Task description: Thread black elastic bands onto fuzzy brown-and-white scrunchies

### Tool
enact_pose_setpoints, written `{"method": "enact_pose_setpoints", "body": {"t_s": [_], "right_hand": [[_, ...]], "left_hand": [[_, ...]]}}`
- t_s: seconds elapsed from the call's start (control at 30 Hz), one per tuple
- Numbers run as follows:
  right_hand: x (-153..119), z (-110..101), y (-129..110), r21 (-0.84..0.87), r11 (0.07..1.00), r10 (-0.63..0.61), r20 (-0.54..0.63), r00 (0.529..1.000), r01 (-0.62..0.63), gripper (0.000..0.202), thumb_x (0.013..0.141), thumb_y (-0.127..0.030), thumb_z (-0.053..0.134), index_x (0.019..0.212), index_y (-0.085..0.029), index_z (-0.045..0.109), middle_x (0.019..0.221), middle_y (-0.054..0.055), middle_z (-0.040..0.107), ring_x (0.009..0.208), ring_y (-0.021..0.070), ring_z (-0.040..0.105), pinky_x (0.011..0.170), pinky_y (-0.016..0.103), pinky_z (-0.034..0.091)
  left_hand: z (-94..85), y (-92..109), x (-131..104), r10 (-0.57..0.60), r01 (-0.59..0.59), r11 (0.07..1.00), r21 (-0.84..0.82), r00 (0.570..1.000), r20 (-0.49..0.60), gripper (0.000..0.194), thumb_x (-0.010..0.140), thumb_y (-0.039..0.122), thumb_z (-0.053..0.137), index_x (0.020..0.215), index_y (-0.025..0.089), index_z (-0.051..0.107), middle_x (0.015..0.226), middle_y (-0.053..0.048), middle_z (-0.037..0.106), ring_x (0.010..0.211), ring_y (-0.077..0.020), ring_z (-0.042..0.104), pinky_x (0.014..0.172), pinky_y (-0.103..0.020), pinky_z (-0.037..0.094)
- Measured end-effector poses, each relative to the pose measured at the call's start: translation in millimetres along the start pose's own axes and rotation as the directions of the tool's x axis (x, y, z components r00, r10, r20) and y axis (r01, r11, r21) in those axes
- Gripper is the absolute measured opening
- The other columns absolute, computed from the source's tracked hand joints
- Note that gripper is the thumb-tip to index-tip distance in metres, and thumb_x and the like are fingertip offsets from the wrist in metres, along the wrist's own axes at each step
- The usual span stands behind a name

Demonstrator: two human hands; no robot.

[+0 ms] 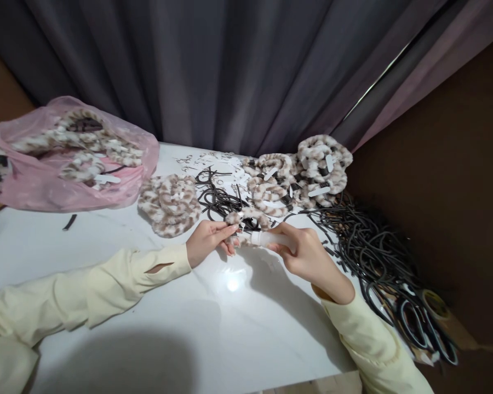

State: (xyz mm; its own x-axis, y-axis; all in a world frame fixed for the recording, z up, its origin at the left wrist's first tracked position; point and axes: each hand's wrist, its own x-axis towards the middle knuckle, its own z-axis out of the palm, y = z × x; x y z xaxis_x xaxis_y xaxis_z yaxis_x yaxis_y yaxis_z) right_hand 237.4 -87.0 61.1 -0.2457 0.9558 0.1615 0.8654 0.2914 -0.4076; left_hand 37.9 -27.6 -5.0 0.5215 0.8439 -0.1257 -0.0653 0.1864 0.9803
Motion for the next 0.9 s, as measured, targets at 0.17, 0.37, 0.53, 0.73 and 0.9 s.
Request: {"method": "enact_pose_setpoints", "body": {"t_s": [0.17,0.37,0.53,0.73,0.9], "right_hand": [[0.3,0.6,0.2,-0.011,1.0,-0.003,-0.008,1.0,0.003,0.019,0.067,-0.014,0.049,0.083,-0.016,0.059,0.056,0.001,0.059,0.045,0.0131,0.048,0.048,0.021,0.032],[0.2,0.9,0.3,-0.012,1.0,-0.01,-0.009,1.0,0.01,0.018,0.067,-0.014,0.048,0.081,-0.016,0.058,0.057,0.002,0.06,0.045,0.0132,0.048,0.048,0.02,0.033],[0.4,0.2,0.1,0.002,1.0,-0.015,-0.003,1.0,0.015,0.019,0.067,-0.013,0.048,0.082,-0.014,0.059,0.058,0.003,0.061,0.046,0.0134,0.05,0.048,0.02,0.033],[0.3,0.3,0.5,-0.003,1.0,-0.01,-0.001,1.0,0.01,0.019,0.068,-0.013,0.048,0.083,-0.014,0.059,0.06,0.003,0.062,0.048,0.014,0.051,0.049,0.02,0.033],[-0.2,0.8,0.7,-0.013,1.0,-0.019,-0.011,1.0,0.019,0.019,0.067,-0.013,0.049,0.083,-0.014,0.06,0.058,0.002,0.061,0.046,0.0129,0.049,0.049,0.02,0.033]], "left_hand": [[-0.2,-0.5,0.0,-0.003,0.003,1.0,-0.006,1.0,0.001,0.043,0.071,0.048,0.063,0.075,0.005,0.065,0.065,-0.012,0.067,0.049,-0.0137,0.06,0.047,-0.024,0.051],[-0.4,-0.2,-0.4,-0.006,0.006,1.0,0.001,1.0,0.0,0.044,0.071,0.048,0.062,0.076,0.005,0.065,0.063,-0.011,0.067,0.048,-0.0137,0.06,0.047,-0.024,0.051],[0.1,0.4,0.3,-0.004,0.004,1.0,0.005,1.0,0.001,0.043,0.072,0.048,0.062,0.074,0.005,0.065,0.059,-0.01,0.066,0.047,-0.0138,0.06,0.047,-0.024,0.05],[0.8,1.0,0.0,-0.006,0.006,1.0,0.011,1.0,-0.001,0.042,0.072,0.047,0.062,0.074,0.005,0.065,0.062,-0.01,0.066,0.048,-0.0136,0.06,0.047,-0.024,0.05],[-0.2,0.1,0.5,0.001,-0.001,1.0,0.019,1.0,0.002,0.041,0.073,0.046,0.061,0.074,0.005,0.065,0.063,-0.011,0.067,0.048,-0.0136,0.06,0.047,-0.023,0.05]]}}
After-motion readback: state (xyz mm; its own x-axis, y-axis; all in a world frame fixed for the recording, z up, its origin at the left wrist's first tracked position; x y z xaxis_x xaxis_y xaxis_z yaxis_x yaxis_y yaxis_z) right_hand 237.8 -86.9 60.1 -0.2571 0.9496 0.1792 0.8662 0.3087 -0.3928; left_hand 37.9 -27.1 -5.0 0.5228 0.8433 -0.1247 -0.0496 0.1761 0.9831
